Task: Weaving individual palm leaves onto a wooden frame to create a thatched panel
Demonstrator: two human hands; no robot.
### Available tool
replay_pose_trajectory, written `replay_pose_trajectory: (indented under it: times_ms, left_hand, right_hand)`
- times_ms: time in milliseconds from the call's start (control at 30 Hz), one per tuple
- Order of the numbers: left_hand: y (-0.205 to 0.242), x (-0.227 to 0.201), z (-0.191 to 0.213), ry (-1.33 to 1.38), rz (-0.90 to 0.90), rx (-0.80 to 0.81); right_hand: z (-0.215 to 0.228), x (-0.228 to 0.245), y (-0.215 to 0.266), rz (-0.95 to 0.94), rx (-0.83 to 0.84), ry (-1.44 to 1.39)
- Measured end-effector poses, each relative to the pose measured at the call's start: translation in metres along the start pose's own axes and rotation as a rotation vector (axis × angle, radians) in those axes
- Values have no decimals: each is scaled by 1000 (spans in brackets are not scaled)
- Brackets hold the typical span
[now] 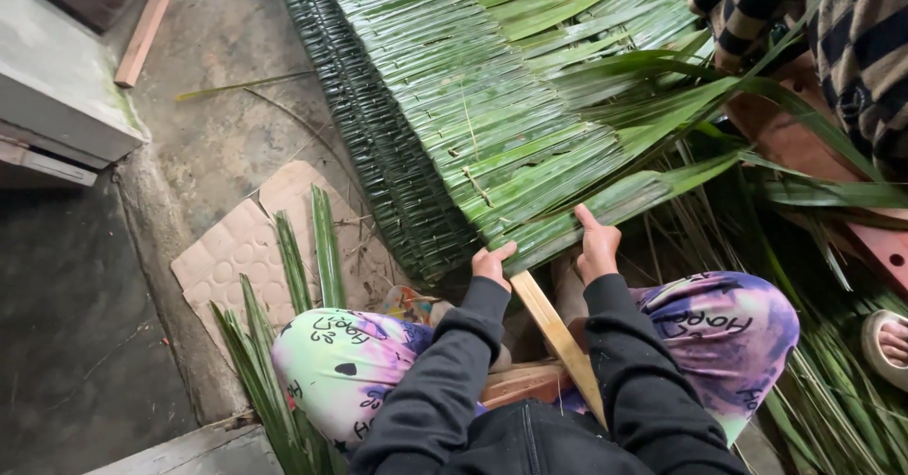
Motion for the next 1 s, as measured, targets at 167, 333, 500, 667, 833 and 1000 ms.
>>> replay_pose_trajectory:
  times_ms: [167, 333, 500, 667, 833, 1000]
  left_hand:
    - [33, -3, 12, -36, -62, 67]
    - [12, 19, 41, -148, -136, 54]
    - [30, -7, 29, -429, -271, 13]
    - [22, -4, 34, -436, -266, -12]
    - [-15, 16, 32, -194, -189, -20]
    - [28, -16, 15, -169, -193, -44]
  right_hand:
    - [20, 7, 42, 50, -208, -85]
    - [61, -53, 12, -46, -317, -131]
    - [50, -50, 15, -113, -332, -183]
    - [43, -60, 1, -72, -369, -246]
    - [9, -21, 13, -7, -292, -131]
    - [-11, -17, 2, 22, -240, -125]
Point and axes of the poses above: each hand's wrist, its own y-axis away from the middle knuckle, its own z-axis out of the back of the hand, x = y × z, the point moved 6 cm from there along -y, towards the middle knuckle, and after that the axes turned 6 degrees about -y, right-handed, at the moved point
